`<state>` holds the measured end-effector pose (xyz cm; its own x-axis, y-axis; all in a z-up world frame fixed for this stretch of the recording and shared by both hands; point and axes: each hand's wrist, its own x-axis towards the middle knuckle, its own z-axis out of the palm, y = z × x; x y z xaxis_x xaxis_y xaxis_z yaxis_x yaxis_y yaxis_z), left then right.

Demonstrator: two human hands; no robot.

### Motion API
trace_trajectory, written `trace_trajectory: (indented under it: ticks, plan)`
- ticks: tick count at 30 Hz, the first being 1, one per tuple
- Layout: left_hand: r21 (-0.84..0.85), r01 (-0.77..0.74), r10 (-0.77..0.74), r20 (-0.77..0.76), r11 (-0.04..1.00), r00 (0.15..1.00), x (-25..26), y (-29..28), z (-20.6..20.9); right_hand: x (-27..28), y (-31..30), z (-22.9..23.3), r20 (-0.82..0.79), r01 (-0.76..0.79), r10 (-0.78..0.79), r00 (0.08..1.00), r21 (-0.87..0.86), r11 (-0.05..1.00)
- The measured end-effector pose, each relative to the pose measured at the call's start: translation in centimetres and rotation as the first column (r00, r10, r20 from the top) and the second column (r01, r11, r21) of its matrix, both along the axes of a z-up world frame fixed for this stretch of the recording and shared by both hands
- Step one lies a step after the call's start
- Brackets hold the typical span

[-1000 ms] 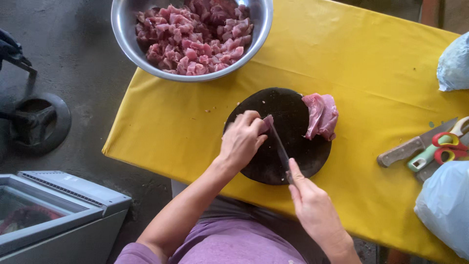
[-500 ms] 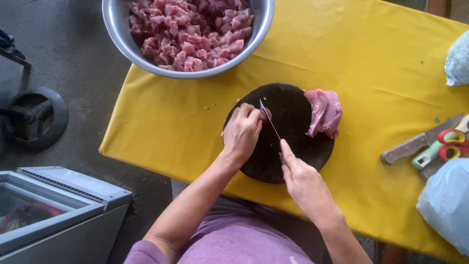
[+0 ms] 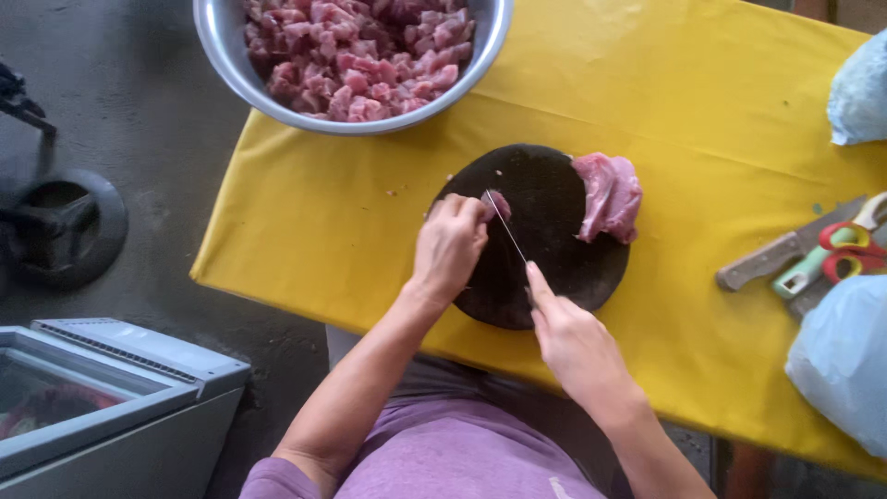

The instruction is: The person cuts raw meat into small pieces on a black cutting board using a knife. The cut pieces are placed into a metal bowl. A second person briefly assists by moving a pile of cut meat aside.

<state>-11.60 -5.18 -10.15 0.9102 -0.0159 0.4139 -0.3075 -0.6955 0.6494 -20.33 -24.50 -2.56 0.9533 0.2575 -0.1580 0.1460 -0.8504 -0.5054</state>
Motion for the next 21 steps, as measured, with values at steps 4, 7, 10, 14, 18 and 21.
trace_trajectory:
  ticks: [4, 7, 10, 14, 18, 21]
  plan:
    - [-0.018, 0.041, -0.043, -0.115, 0.999, 0.992, 0.6, 0.4, 0.2, 2.6, 2.0, -1.5, 0.036, -0.019, 0.027, 0.999, -0.201, 0.979]
    - [-0.113, 0.049, -0.069, -0.18, 0.992, 0.981, 0.7, 0.8, 0.8, 3.2, 2.2, -1.8, 0.086, -0.046, 0.064, 0.994, -0.199, 0.979]
    - [-0.219, 0.055, -0.111, -0.251, 0.974, 0.961, 0.8, 1.3, 1.0, 3.3, 2.0, -2.1, 0.094, -0.038, 0.057, 0.994, -0.192, 0.981]
    - [-0.508, 0.097, -0.307, -0.347, 0.856, 0.886, -1.7, 0.1, 2.2, 4.2, 1.6, -2.7, 0.061, -0.041, 0.048, 0.997, -0.11, 0.993]
    - [-0.675, 0.199, -0.402, -0.158, 0.711, 0.902, -2.7, -1.0, 4.4, 3.6, -0.7, -2.7, 0.192, -0.084, 0.044, 0.98, 0.208, 0.974]
    - [-0.338, 0.262, -0.301, -0.065, 0.904, 0.952, -1.2, -0.9, 5.2, 3.0, -2.5, -1.7, 0.134, 0.068, -0.093, 0.987, 0.177, 0.982]
